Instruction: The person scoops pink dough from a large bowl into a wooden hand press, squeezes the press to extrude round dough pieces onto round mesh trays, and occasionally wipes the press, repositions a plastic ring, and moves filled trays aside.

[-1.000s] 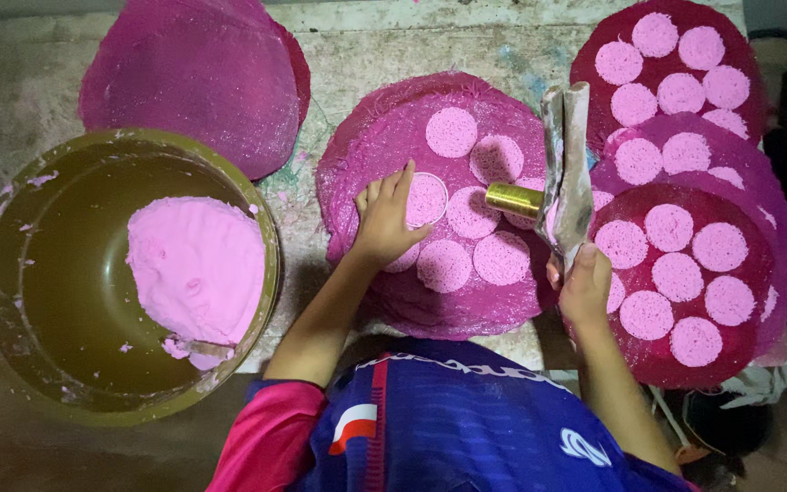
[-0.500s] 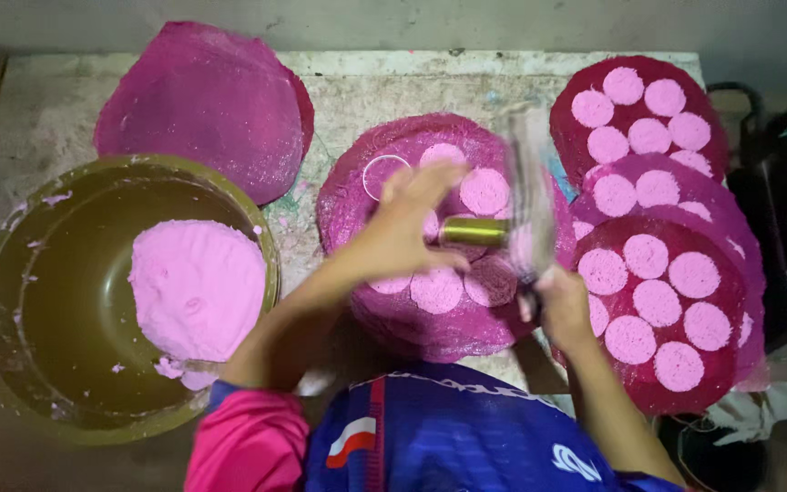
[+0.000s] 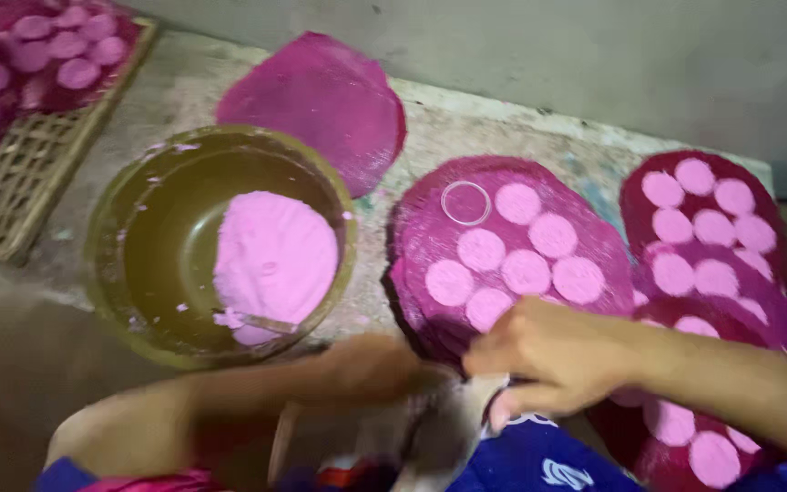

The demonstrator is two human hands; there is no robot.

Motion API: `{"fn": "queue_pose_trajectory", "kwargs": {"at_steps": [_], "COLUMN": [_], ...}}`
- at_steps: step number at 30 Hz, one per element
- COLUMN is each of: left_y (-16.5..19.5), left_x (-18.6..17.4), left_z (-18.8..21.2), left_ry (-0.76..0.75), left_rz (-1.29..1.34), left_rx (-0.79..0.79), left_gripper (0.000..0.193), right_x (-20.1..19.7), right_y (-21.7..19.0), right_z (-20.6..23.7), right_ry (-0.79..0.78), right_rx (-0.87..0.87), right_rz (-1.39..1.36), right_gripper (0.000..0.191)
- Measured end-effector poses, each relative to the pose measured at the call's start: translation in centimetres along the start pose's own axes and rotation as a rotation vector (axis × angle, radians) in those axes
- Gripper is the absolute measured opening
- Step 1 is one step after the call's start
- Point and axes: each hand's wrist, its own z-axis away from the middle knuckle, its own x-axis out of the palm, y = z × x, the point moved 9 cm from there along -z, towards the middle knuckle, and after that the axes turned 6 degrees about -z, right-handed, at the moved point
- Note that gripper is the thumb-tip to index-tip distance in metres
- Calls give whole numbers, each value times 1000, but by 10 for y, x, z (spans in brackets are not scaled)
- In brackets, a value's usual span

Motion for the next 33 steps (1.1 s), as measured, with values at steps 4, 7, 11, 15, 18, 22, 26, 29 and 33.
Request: {"fn": "queue_pose_trajectory", "kwargs": {"at_steps": [4,7,11,15,18,22,26,29,33], "left_y": [20,11,-43,-85,-103,-140,-153,-154,-153], "left_x": [-7,-48,-74,-25,2,39,40,31,26], "left_z": [73,118,201,205,194,168,185,204,209], "left_ry": [-85,314,675,512,337,547,725,743,640], "left_rz": [-15,226,337,1070,1587,1530,1299,1168,1070], "left_rx": [-188,-229,-354,-131,82,-166,-302,-372,-448], "left_gripper": [22,9,25,45,61,37,22,18,14], "right_x": [32,38,7,-31,-40,-47,-45,-38,-28], "right_y": [-7,-4,-3,0,18,30,-10,-40,-54], "right_z": [-32,-45,-53,-76,-103,-140,-146,-146,-163], "right_ry": [-97,-133,48,312,329,347,537,611,534], "right_rx": [-59,-80,-176,-390,-503,-362,-326,-299,-189], "right_rz": [-195,-344,-4,935,1307,1291,884,708,645], "right_gripper": [45,42,36,20,23,35,44,41,36]}}
